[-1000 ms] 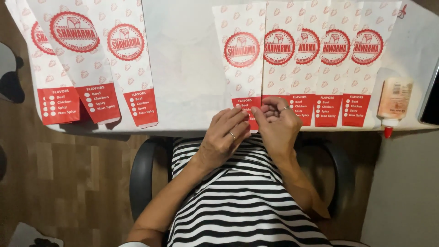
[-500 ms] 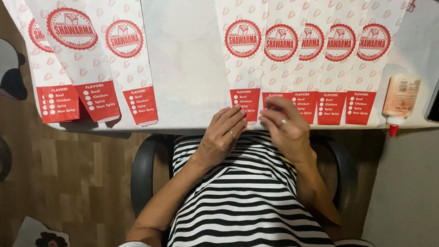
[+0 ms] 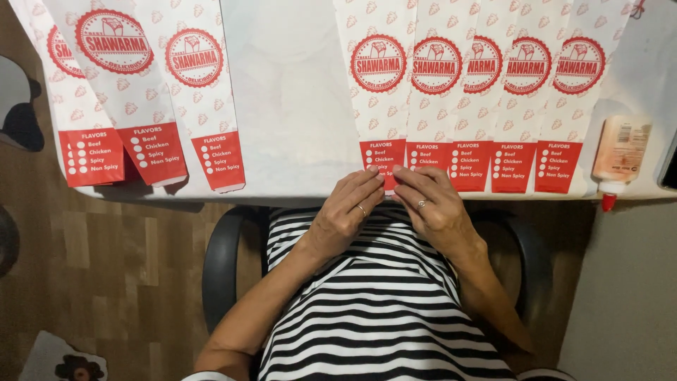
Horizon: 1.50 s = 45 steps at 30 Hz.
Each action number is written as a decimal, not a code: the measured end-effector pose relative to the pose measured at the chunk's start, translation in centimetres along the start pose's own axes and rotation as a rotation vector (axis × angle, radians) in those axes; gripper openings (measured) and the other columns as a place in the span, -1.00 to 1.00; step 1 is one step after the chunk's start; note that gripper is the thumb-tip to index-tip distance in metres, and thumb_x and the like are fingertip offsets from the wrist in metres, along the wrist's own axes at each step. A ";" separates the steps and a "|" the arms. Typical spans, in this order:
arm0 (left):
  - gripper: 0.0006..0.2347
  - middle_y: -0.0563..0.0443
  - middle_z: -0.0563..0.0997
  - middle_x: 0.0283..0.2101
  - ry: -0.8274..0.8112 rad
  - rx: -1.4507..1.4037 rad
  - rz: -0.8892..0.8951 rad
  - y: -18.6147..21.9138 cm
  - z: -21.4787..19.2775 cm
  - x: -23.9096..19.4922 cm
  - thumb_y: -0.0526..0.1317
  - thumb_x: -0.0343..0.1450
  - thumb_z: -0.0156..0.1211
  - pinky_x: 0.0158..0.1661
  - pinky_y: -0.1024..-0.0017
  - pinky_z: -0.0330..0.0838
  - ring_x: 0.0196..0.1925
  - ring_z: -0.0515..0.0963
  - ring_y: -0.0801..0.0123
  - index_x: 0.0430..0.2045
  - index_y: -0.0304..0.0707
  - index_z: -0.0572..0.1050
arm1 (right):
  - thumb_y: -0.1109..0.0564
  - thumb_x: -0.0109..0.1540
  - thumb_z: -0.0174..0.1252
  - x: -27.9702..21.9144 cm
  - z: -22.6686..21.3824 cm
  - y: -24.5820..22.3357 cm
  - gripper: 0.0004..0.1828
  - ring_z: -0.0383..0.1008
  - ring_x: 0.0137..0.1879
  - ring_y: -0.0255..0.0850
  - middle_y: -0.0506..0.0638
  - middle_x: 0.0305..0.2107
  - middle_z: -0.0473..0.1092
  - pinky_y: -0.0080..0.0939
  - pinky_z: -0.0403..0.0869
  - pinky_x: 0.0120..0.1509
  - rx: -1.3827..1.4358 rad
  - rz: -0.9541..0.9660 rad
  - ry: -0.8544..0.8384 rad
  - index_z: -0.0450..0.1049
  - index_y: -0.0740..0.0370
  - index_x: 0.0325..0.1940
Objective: Folding and sealing paper food wrappers using glue.
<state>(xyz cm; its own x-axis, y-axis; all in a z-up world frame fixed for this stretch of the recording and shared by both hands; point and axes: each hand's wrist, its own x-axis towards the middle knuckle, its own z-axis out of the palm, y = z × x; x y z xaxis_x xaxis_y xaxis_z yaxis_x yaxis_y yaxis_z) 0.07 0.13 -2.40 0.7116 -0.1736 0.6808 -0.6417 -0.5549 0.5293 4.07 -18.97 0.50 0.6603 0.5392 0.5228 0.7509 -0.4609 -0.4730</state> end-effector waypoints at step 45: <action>-0.87 -0.23 0.55 -0.21 0.146 -0.083 -0.502 -3.2 -4.4 0.1 -0.54 0.35 0.27 0.06 0.03 0.47 0.04 0.58 -0.21 -0.29 -0.41 0.56 | 0.41 0.15 0.36 1.3 -0.6 -1.9 -0.81 0.59 0.04 0.02 0.08 -0.08 0.54 -0.06 0.55 0.11 0.151 0.480 -0.101 0.61 0.31 -0.18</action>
<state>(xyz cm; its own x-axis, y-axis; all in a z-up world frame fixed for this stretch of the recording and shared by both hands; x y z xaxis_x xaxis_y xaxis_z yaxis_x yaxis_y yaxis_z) 0.96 5.50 -1.82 0.8939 0.2151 0.3932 -0.2568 -0.4733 0.8427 3.53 -17.83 2.45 0.9200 0.3607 0.1536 0.3479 -0.5706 -0.7439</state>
